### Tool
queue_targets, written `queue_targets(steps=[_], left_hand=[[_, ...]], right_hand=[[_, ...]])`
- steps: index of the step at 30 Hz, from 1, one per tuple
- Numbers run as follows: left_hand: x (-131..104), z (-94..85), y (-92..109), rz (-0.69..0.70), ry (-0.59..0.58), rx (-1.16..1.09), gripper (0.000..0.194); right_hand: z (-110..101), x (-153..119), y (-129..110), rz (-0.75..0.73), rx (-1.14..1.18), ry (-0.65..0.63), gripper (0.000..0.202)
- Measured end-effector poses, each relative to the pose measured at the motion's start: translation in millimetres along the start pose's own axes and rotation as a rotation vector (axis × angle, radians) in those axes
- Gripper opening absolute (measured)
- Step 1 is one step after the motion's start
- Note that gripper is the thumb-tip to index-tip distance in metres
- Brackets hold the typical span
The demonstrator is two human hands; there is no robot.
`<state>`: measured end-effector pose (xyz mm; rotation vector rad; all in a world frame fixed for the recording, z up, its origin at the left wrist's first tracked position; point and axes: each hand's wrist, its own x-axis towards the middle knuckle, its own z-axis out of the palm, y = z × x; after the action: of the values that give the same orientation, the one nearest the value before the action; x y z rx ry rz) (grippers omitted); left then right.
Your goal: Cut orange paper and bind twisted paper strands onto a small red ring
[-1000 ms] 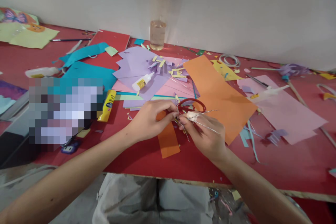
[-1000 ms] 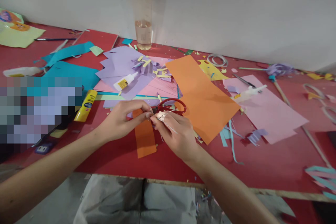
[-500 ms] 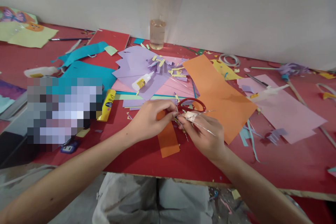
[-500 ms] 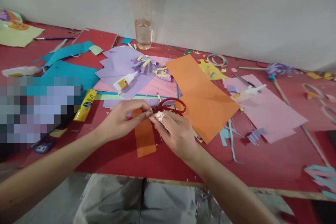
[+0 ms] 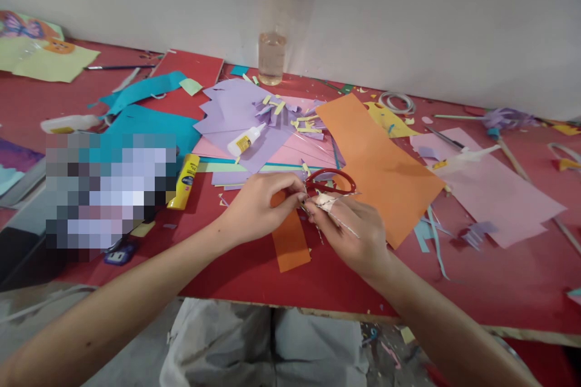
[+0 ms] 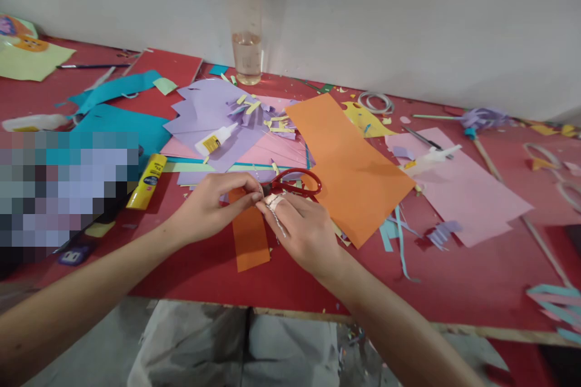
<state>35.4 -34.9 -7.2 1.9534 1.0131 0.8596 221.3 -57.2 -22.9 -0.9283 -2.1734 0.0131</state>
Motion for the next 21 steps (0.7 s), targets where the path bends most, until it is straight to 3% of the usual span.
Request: queue_targets(steps=[14,17,21], left_hand=[[0.6,0.0,-0.3,-0.013,-0.014,-0.026,0.016],[1.6,-3.8,-0.6,-0.002,-0.047,-0.125,0.016],[1.6,-10.8,-2.2,0.014,-0.136,-0.264,0.016]], right_hand=[[-1.4,0.2,-0.6,0.005,0.012,-0.017,0.017],[-4.8,1.2,-1.8,0.159,0.165,-0.019,0.015],[-8.9,1.7,-2.7,0.482,0.573,-0.072,0.023]])
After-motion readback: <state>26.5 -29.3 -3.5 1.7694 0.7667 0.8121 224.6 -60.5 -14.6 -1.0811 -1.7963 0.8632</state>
